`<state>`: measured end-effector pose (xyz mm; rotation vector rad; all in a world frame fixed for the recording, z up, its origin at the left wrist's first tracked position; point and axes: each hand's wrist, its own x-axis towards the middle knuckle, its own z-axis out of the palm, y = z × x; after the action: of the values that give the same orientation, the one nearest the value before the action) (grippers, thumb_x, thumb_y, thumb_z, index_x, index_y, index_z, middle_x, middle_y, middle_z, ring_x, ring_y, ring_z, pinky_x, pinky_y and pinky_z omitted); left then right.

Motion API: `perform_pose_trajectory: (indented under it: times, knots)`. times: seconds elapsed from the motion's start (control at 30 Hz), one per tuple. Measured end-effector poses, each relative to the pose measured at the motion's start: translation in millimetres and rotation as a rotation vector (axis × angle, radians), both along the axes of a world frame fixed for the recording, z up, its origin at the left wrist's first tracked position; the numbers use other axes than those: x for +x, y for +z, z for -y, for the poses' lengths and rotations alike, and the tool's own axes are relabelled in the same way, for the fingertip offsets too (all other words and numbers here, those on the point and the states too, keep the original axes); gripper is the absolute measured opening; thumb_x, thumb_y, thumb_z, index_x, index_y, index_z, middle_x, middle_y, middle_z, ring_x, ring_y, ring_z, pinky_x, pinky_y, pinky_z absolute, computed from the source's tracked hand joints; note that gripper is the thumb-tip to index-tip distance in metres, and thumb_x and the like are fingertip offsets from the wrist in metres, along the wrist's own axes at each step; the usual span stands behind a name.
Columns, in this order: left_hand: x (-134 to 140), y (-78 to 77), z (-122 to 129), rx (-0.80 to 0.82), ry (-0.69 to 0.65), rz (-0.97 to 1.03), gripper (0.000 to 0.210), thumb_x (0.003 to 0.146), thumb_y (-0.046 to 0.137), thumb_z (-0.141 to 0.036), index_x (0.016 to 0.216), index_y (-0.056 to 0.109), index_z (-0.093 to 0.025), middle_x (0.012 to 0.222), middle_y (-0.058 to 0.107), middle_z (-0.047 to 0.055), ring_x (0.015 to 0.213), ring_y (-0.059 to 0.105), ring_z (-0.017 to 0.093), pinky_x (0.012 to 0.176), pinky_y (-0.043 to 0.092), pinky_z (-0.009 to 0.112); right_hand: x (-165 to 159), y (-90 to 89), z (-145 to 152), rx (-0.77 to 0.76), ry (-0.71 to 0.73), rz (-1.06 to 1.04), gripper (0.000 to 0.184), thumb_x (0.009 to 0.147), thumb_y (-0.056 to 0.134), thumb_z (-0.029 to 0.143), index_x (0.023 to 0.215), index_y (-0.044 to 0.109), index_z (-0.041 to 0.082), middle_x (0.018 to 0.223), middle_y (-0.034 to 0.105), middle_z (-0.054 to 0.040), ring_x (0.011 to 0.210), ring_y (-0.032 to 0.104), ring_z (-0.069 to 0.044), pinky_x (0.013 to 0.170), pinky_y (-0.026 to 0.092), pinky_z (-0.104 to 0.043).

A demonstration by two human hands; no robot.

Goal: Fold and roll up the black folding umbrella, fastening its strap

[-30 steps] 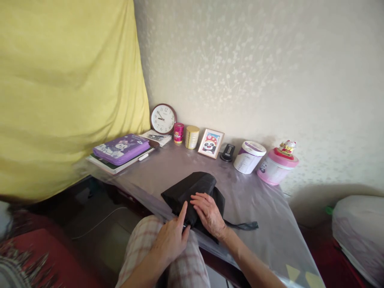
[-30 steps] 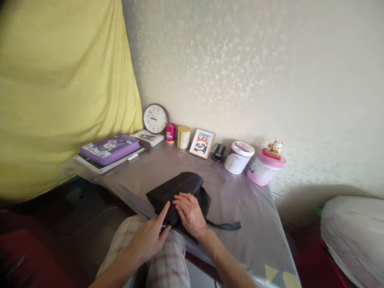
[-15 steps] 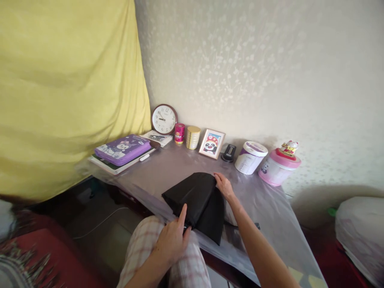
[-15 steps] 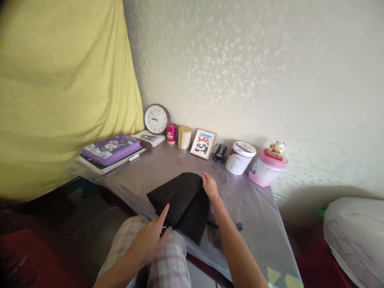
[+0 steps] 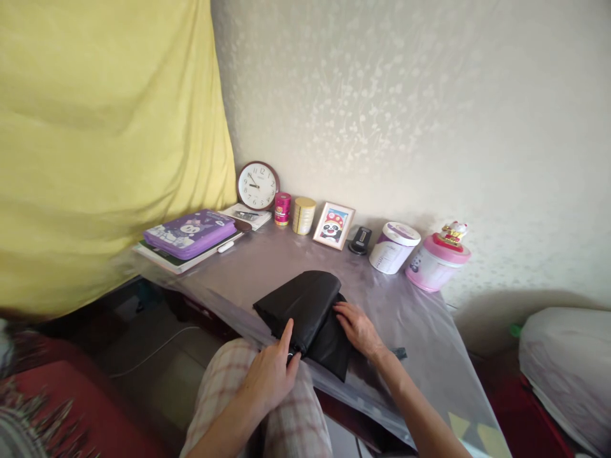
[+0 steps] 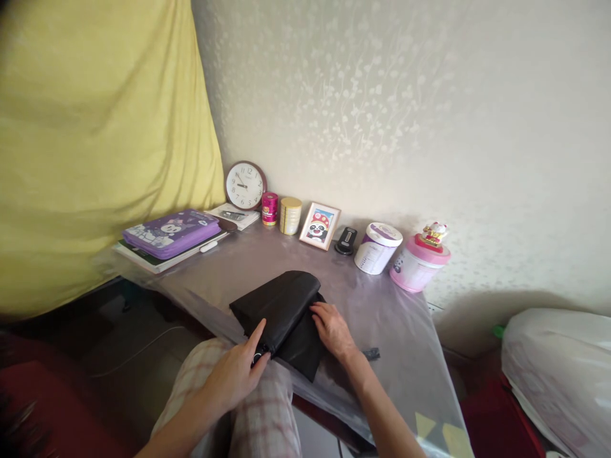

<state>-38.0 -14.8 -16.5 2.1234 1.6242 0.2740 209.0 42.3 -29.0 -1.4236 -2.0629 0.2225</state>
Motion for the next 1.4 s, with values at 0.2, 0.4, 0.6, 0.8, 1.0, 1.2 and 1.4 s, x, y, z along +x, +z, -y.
perform_pose_trajectory:
  times: [0.2,0.4,0.6,0.8,1.0,1.2,1.4]
  knots:
    - [0,3.8,-1,-0.018,0.0,-0.011,0.062,0.09,0.033,-0.035,0.144,0.01,-0.015,0.092,0.068,0.01,0.083,0.063,0.021,0.067,0.039,0.027,-26,8.1,41,-0.016,0.156,0.201,0.032,0.089,0.04,0.019,0.112,0.061,0.022,0.116,0.059,-0.009,0.103,0.054,-0.022,0.091,0.045,-0.041]
    - [1,4.1,-1,0.002,0.0,-0.025,0.062,0.09,0.035,-0.034,0.144,0.012,-0.014,0.089,0.068,0.011,0.081,0.064,0.021,0.066,0.04,0.027,-43,31.5,74,-0.167,0.408,0.061,0.027,0.09,0.04,0.025,0.102,0.065,0.024,0.104,0.064,-0.0057,0.094,0.058,-0.017,0.085,0.047,-0.031]
    - [1,3.3,-1,0.013,0.002,-0.021,0.062,0.09,0.034,-0.034,0.144,0.012,-0.015,0.088,0.068,0.01,0.082,0.064,0.021,0.067,0.041,0.028,2,14.6,36,-0.202,-0.304,-0.256,0.021,0.082,0.05,0.03,0.096,0.063,0.023,0.084,0.068,-0.0048,0.076,0.064,-0.02,0.071,0.051,-0.032]
    - [0,1.8,0,0.007,0.002,-0.025,0.062,0.09,0.034,-0.035,0.144,0.011,-0.015,0.089,0.068,0.009,0.082,0.063,0.02,0.067,0.041,0.027,24,-0.5,14,-0.494,-0.519,-0.654,0.027,0.076,0.056,0.03,0.101,0.056,0.018,0.078,0.064,-0.005,0.063,0.065,-0.017,0.044,0.051,-0.025]
    - [0,1.2,1,0.02,0.007,-0.007,0.062,0.091,0.033,-0.035,0.144,0.011,-0.015,0.086,0.067,0.009,0.081,0.063,0.02,0.066,0.04,0.027,8,11.9,16,-0.639,-0.496,-0.983,0.021,0.076,0.061,0.032,0.09,0.057,0.017,0.07,0.06,-0.0015,0.054,0.058,-0.01,0.047,0.052,-0.023]
    - [-1,-1.5,1,0.02,0.0,0.014,0.062,0.091,0.033,-0.036,0.144,0.01,-0.015,0.087,0.067,0.009,0.081,0.063,0.02,0.065,0.038,0.027,-6,18.2,12,-0.69,-0.51,-1.001,0.02,0.079,0.056,0.037,0.076,0.056,0.017,0.06,0.055,0.0025,0.05,0.055,-0.008,0.044,0.049,-0.02]
    - [-2,-5.9,1,0.035,0.001,0.028,0.062,0.09,0.033,-0.036,0.144,0.01,-0.016,0.089,0.067,0.009,0.082,0.062,0.022,0.066,0.038,0.028,-15,18.9,9,-0.601,-0.578,-0.912,0.018,0.074,0.058,0.033,0.065,0.053,0.018,0.052,0.051,0.0047,0.046,0.051,-0.009,0.037,0.041,-0.016]
